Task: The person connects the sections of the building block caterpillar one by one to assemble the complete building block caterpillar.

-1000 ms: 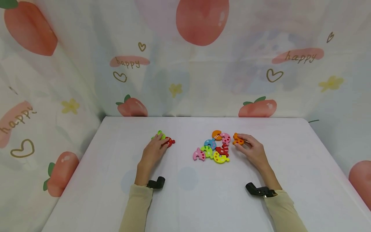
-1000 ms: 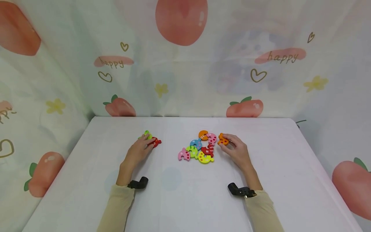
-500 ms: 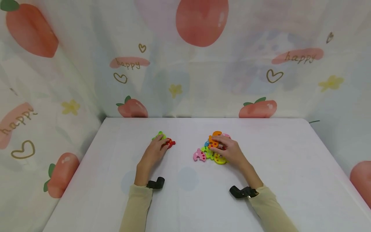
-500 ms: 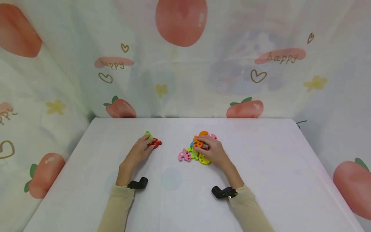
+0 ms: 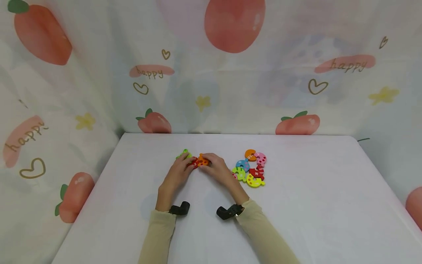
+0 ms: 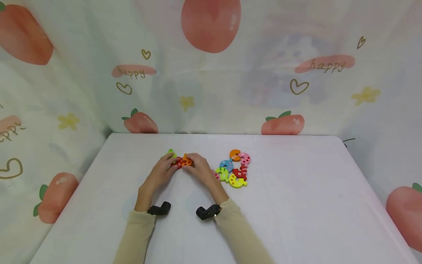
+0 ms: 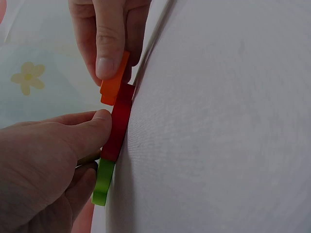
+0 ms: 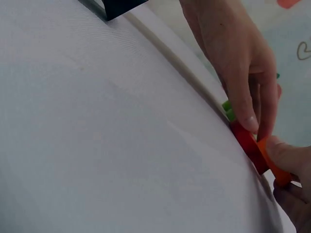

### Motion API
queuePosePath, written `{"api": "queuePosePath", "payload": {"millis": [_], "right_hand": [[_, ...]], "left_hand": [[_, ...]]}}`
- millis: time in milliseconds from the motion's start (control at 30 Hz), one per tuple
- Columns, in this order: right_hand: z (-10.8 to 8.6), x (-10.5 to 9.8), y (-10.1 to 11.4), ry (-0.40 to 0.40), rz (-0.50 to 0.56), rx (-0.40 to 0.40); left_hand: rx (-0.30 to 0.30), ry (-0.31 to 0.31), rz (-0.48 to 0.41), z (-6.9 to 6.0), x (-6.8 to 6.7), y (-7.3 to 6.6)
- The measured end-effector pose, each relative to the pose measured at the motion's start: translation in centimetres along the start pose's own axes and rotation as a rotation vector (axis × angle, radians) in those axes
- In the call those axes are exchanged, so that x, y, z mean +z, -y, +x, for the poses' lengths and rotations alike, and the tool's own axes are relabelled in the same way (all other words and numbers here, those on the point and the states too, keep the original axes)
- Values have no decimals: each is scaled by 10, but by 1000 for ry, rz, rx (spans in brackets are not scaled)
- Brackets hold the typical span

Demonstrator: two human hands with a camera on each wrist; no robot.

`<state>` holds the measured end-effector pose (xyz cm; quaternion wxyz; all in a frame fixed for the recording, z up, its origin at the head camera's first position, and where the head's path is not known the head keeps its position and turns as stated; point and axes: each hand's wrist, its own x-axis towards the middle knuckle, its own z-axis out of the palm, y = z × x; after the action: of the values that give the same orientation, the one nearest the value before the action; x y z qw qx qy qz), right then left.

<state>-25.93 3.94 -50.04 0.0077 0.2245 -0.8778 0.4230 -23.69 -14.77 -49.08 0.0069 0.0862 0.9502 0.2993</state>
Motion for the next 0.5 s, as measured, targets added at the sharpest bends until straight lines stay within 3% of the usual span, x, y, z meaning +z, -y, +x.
{"api": "queuePosePath", "payload": {"millis": [300,500], "right_hand": [[-2,14,4,-17,51,27],[-2,17,6,-16,30,25]], "left_hand": [[30,-12,11,-1,1,-2],[29,-22,18,-1,0,-1]]}}
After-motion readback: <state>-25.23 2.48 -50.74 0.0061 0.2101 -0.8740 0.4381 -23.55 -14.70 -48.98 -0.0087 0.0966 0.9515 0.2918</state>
